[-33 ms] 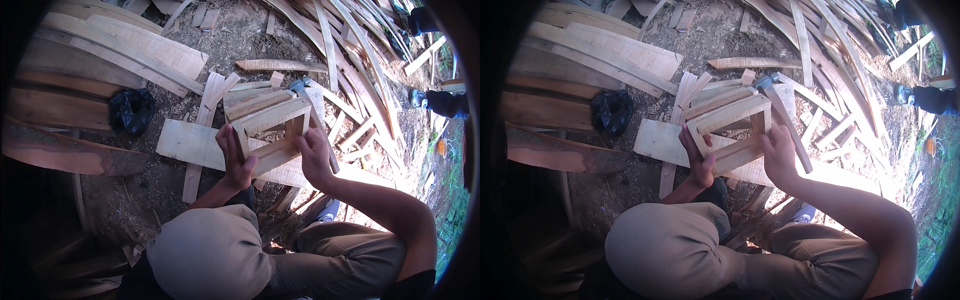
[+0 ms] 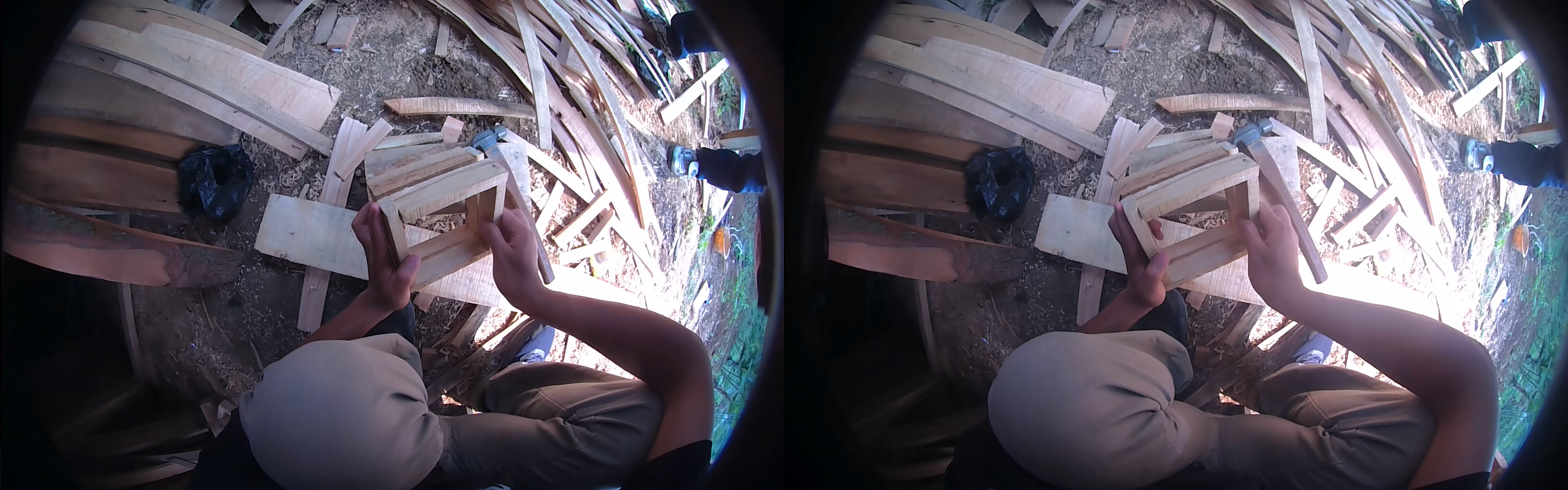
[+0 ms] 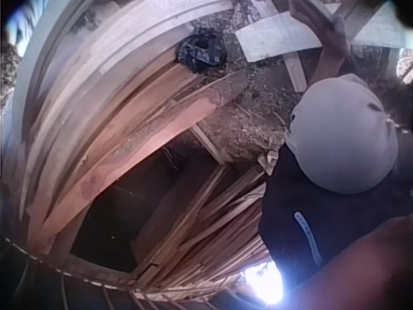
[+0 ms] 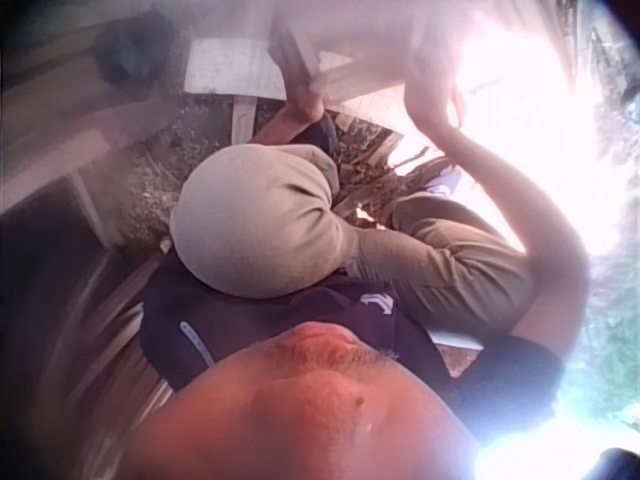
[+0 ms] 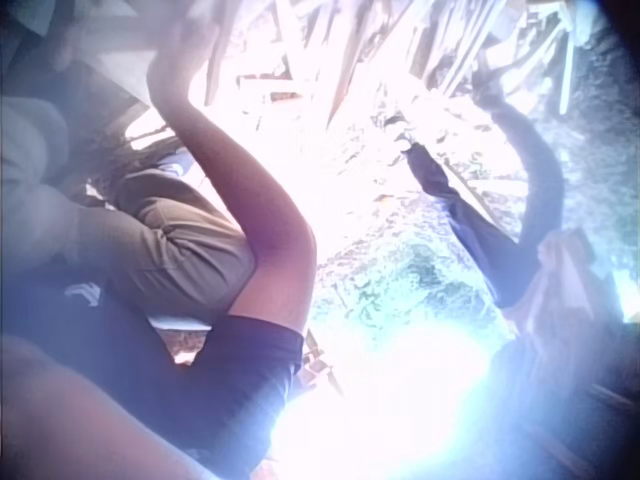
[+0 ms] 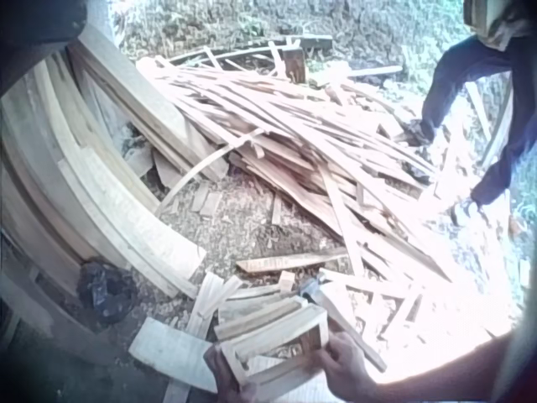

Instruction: The person assembles a small wooden frame by hand, using a hammer to drive nails into the joints. The person positions the wooden pieces, hammers nails, and inspects the frame throughout the process.

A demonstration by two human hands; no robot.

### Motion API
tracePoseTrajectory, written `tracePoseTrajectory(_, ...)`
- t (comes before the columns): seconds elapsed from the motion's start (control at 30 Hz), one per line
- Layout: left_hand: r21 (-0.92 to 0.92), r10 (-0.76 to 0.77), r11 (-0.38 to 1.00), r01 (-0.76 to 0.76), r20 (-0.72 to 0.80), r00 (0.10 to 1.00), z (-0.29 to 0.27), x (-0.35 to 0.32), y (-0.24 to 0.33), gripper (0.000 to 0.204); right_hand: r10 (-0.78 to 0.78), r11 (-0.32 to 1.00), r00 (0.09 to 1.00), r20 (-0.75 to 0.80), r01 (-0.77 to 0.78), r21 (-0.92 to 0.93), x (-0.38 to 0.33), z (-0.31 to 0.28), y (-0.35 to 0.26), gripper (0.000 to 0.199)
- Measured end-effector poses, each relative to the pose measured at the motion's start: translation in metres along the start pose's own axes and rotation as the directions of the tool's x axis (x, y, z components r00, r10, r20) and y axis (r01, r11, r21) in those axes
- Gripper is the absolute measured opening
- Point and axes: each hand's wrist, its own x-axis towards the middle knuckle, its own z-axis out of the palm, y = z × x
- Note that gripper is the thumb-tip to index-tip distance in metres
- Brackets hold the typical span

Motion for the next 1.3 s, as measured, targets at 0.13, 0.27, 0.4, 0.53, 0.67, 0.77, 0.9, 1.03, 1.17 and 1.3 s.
tracePoseTrajectory(0.13, -0.006, 0.03, 1.0, -0.03, -0.008, 1.0, 0.0, -0.001, -0.002, 0.097, 0.001, 1.0, 1.0, -0.001, -0.001, -0.016, 0.0, 0.0, -0.001, 0.024)
tracePoseTrajectory(0.27, -0.015, -0.017, 1.0, 0.017, -0.018, 1.0, 0.001, -0.002, -0.003, 0.095, 0.012, 1.0, 1.0, 0.009, -0.012, -0.025, 0.0, -0.002, -0.003, 0.025)
tracePoseTrajectory(0.4, -0.045, -0.126, 0.991, 0.126, -0.011, 0.992, -0.002, 0.009, 0.006, 0.093, 0.042, 0.999, 0.999, 0.01, -0.042, -0.019, 0.006, -0.002, -0.007, 0.03)
tracePoseTrajectory(0.53, -0.057, -0.326, 0.944, 0.326, 0.0, 0.945, -0.005, 0.047, 0.035, 0.083, 0.147, 0.988, 0.988, 0.049, -0.144, -0.063, 0.028, -0.005, -0.017, 0.04)
tracePoseTrajectory(0.67, 0.017, -0.439, 0.898, 0.439, 0.044, 0.897, -0.013, 0.076, 0.051, 0.076, 0.219, 0.976, 0.97, 0.104, -0.218, -0.017, 0.045, -0.006, -0.03, 0.043)
tracePoseTrajectory(0.77, 0.048, -0.454, 0.891, 0.452, 0.073, 0.888, -0.014, 0.085, 0.052, 0.077, 0.233, 0.972, 0.965, 0.122, -0.234, -0.011, 0.053, -0.006, -0.022, 0.045)
tracePoseTrajectory(0.9, 0.053, -0.453, 0.891, 0.45, 0.064, 0.889, -0.015, 0.083, 0.049, 0.077, 0.257, 0.966, 0.957, 0.135, -0.258, -0.007, 0.055, -0.005, -0.023, 0.045)
tracePoseTrajectory(1.03, 0.027, -0.464, 0.886, 0.464, 0.067, 0.883, -0.014, 0.079, 0.046, 0.077, 0.237, 0.97, 0.961, 0.14, -0.243, 0.029, 0.056, -0.005, -0.019, 0.045)
tracePoseTrajectory(1.17, 0.013, -0.452, 0.892, 0.452, 0.059, 0.89, -0.016, 0.077, 0.042, 0.078, 0.225, 0.974, 0.962, 0.158, -0.228, 0.005, 0.058, -0.004, -0.017, 0.044)
tracePoseTrajectory(1.3, -0.07, -0.431, 0.896, 0.438, 0.094, 0.897, -0.022, 0.074, 0.036, 0.078, 0.243, 0.969, 0.955, 0.169, -0.246, -0.003, 0.057, -0.004, -0.023, 0.044)
